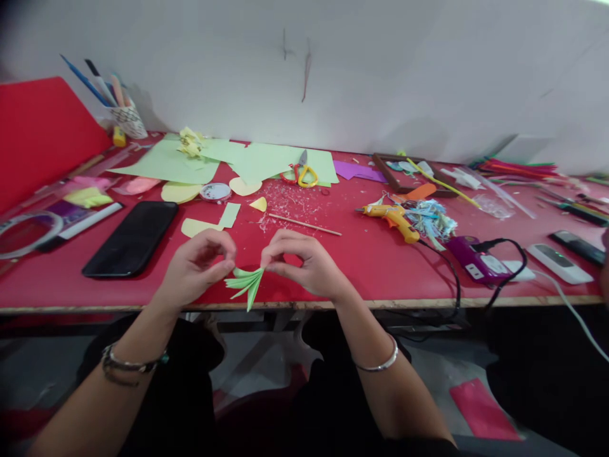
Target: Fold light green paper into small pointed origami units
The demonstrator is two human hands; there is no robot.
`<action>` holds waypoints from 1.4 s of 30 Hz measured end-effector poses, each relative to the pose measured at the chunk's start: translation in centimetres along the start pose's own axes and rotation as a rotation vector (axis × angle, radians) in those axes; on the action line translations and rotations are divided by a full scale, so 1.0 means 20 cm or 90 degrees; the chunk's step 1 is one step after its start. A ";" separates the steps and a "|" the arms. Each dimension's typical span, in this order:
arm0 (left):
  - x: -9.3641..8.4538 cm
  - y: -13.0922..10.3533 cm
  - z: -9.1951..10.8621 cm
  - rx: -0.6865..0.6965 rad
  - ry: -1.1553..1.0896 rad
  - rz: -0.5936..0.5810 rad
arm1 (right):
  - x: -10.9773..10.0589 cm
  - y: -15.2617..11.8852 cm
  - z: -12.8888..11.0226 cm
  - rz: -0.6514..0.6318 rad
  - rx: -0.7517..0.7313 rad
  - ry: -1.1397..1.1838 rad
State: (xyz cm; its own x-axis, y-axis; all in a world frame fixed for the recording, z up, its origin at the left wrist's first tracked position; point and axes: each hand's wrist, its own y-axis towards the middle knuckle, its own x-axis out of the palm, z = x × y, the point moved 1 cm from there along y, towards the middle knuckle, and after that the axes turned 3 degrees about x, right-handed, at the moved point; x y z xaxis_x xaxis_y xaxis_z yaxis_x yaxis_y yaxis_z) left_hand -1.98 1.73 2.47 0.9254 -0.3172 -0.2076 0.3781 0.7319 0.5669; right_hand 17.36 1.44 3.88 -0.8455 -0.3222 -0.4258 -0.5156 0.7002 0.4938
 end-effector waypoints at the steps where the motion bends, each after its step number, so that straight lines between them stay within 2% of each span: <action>1: -0.01 0.00 0.00 0.021 0.004 0.005 | 0.00 0.00 0.00 0.012 -0.006 -0.010; 5: -0.05 0.00 0.02 0.076 0.083 0.003 | -0.02 0.00 0.00 0.027 -0.022 -0.033; 8: -0.06 0.01 0.04 0.075 0.138 -0.068 | -0.02 0.00 0.00 0.025 -0.028 -0.034; 12: -0.06 0.01 0.04 0.074 0.134 -0.138 | -0.03 0.00 0.00 0.021 -0.023 -0.041; 30: -0.05 0.00 0.04 0.053 0.064 -0.204 | -0.02 -0.01 0.01 -0.015 -0.014 -0.013; 33: -0.04 0.01 0.04 0.060 0.110 -0.174 | -0.02 -0.01 0.00 -0.028 -0.007 -0.003; 39: -0.02 0.02 0.04 0.100 0.246 -0.056 | 0.00 -0.01 -0.02 -0.072 0.004 0.007; 42: -0.02 0.01 0.03 0.111 0.256 -0.034 | 0.01 0.00 -0.02 -0.068 -0.006 0.004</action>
State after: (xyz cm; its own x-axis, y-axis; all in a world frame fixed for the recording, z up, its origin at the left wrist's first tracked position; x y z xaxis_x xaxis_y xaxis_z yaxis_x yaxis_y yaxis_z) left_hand -2.19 1.62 3.19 0.8549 -0.0662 -0.5146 0.4470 0.5973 0.6659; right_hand 17.19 1.04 4.12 -0.7865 -0.3991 -0.4713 -0.6042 0.6551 0.4535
